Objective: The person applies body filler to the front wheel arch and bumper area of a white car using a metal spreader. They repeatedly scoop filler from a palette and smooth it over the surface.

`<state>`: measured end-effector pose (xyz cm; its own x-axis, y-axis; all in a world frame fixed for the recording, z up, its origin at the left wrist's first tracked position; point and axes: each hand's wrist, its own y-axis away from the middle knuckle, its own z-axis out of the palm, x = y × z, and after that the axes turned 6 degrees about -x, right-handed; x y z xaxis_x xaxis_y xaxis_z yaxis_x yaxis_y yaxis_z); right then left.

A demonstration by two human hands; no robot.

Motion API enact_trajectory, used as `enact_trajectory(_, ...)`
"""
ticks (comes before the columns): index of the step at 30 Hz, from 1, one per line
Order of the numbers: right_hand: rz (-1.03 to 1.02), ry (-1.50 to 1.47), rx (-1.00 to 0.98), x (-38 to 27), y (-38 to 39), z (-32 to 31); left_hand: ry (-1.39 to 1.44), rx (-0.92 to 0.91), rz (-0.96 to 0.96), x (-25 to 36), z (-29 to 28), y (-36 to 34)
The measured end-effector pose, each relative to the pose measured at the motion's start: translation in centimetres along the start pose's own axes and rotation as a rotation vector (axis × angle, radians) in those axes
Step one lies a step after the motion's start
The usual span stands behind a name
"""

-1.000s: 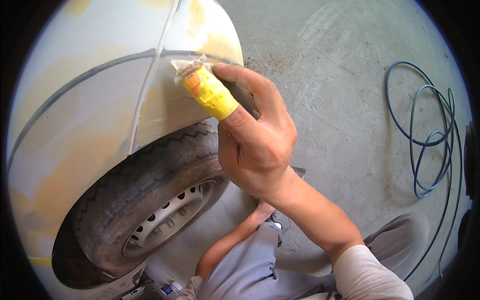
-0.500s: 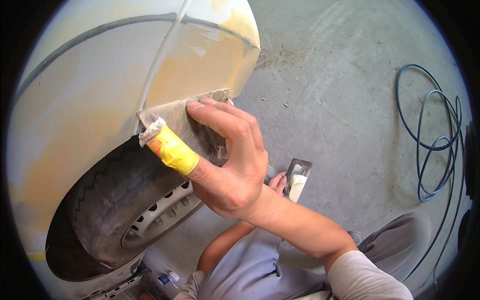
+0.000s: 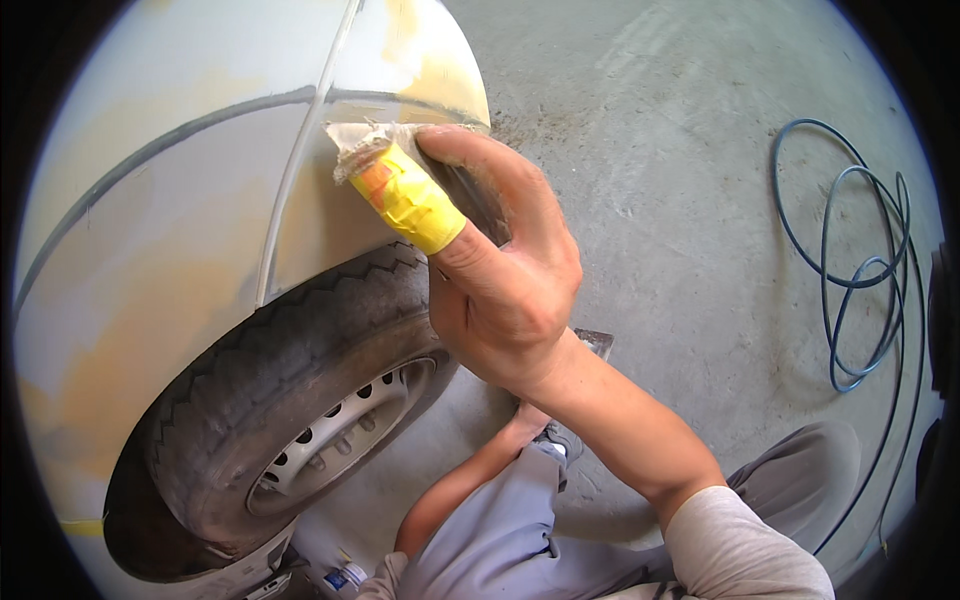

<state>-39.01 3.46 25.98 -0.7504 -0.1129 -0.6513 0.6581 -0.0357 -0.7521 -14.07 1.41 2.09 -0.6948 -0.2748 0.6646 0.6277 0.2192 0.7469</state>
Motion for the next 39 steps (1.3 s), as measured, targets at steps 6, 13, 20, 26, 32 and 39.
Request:
enact_trajectory(6,0.068,-0.019,0.092,-1.0,0.0,2.2,0.012,-0.016,0.001,-0.3,-0.3,-0.1)
enact_trajectory(13,0.09,-0.041,0.05,-1.6,0.5,0.7,0.022,-0.02,0.004,-0.3,-0.3,-0.1)
enact_trajectory(20,0.059,-0.009,0.06,-0.2,-0.3,0.6,0.029,-0.024,0.008,-0.3,-0.3,-0.1)
enact_trajectory(26,0.093,-0.042,0.038,-1.2,0.0,0.8,0.038,-0.027,0.015,-0.4,-0.3,-0.1)
enact_trajectory(32,0.144,-0.064,0.044,-0.5,-0.5,-0.3,0.047,-0.032,0.019,-0.5,-0.3,-0.1)
enact_trajectory(39,0.073,-0.022,0.044,-0.8,-0.4,1.0,0.063,-0.034,0.037,-0.7,-0.5,0.0)
